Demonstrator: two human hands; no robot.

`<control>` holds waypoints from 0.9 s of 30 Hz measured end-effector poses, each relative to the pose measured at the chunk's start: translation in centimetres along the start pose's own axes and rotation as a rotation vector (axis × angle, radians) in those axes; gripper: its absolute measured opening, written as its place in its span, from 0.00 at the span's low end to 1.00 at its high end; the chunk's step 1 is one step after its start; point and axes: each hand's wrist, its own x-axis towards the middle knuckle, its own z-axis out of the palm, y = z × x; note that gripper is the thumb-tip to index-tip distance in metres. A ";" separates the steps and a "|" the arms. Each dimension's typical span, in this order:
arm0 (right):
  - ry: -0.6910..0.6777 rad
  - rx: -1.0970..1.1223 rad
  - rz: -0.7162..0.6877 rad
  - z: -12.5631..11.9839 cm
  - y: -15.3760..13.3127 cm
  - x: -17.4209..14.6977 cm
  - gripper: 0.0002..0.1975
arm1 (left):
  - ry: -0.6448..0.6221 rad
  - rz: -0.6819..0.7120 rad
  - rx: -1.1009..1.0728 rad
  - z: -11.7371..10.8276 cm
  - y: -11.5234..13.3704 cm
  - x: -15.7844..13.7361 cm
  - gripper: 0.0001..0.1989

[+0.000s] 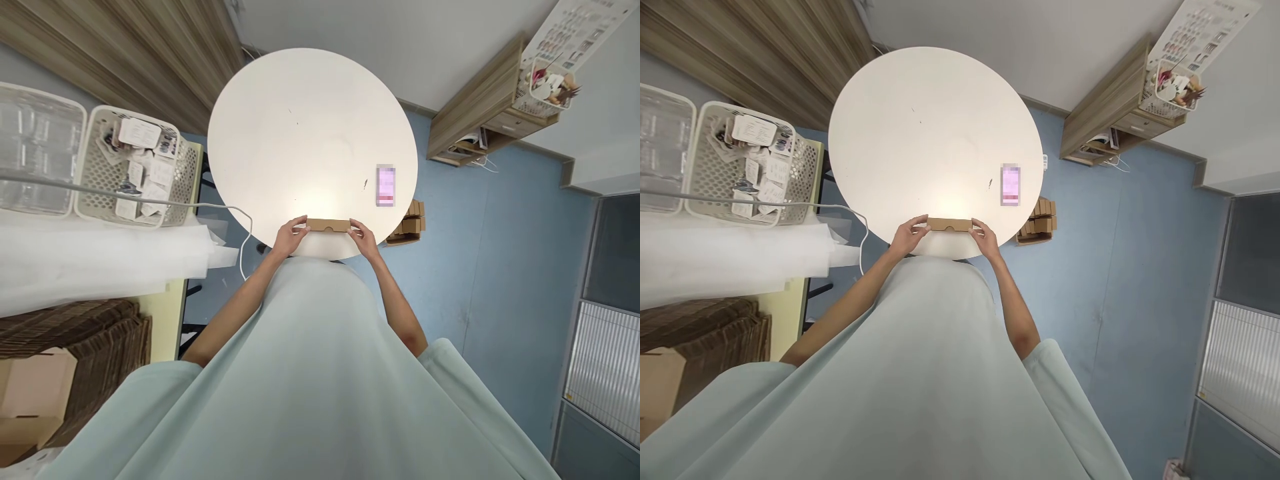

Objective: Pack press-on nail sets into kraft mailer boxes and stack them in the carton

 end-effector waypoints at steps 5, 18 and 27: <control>0.056 -0.084 -0.050 0.5 1.0 0.0 0.29 | 0.017 -0.001 0.074 0.5 -0.4 0.6 0.29; 0.081 -0.061 -0.002 1.4 1.2 1.1 0.26 | 0.033 -0.029 0.091 0.3 -0.3 1.1 0.27; 0.097 0.037 -0.037 1.2 1.9 3.0 0.25 | 0.066 -0.062 -0.023 0.5 0.1 1.4 0.31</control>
